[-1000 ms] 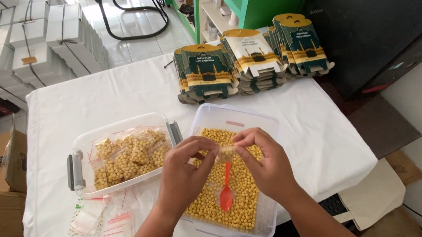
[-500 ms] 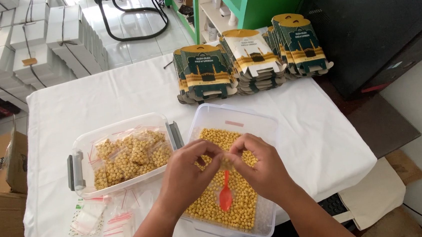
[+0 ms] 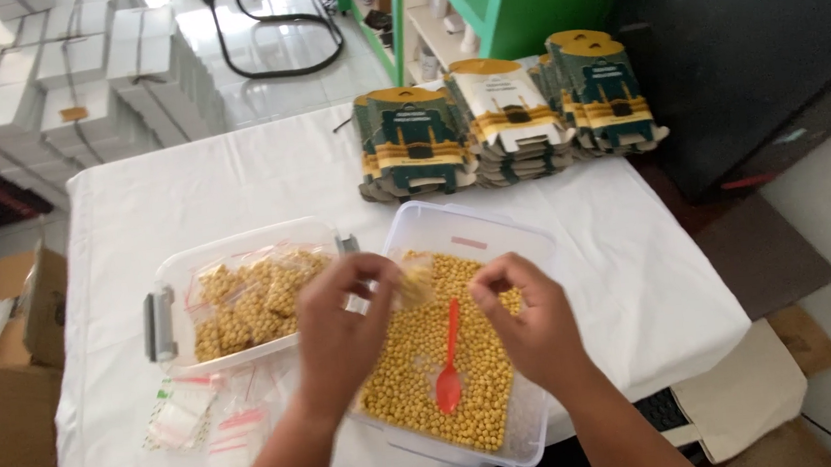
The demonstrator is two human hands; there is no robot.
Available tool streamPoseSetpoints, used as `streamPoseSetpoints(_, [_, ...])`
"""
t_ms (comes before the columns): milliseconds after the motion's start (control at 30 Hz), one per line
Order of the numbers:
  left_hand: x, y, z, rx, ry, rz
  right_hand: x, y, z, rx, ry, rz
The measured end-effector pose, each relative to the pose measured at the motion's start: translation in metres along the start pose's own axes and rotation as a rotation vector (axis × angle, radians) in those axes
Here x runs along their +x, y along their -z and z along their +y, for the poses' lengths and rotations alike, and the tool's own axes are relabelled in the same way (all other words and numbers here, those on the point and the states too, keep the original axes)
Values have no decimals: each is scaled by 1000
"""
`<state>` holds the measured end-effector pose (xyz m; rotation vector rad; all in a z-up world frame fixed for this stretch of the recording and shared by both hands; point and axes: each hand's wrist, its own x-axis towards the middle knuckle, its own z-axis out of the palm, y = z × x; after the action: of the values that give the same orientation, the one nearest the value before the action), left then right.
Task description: Packaging small yellow beads into plastic bags using hands and a spoon
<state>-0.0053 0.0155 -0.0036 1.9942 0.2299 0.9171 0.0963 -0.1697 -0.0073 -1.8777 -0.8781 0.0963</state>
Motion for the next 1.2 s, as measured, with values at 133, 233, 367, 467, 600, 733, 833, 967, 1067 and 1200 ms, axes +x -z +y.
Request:
streamPoseSetpoints(133, [12,56,-43,296,172,147,-2,4,2,60,-68,20])
streamPoseSetpoints(233, [-2,108,-67,790,218,63,-1,1,7,27,7,-24])
streamPoseSetpoints(367, [-63,155,-54,808,151,198,-4,-2,14,-31,27,-55])
streamPoseSetpoints(467, [-137,170,-66,733,273,120,-6,-3,13,-88,-8,-83])
streamPoseSetpoints(600, [-220,166,-66,778,278,-291,-6,-4,11,-194,-118,-107])
streamPoseSetpoints(733, [-266,159,-68,786,398,-185,-6,-6,7,-247,-201,-141])
streamPoseSetpoints(833, [-267,156,-63,789,332,-64,-7,-7,2,-281,-247,-145])
streamPoseSetpoints(967, [-266,149,-76,676,310,160,-10,-6,0,-320,-249,-139])
streamPoseSetpoints(1067, [-253,145,-79,572,381,263,-11,-5,2,-327,-217,-133])
streamPoseSetpoints(1200, [-239,143,-72,472,490,344,-10,-5,3,-339,-177,-153])
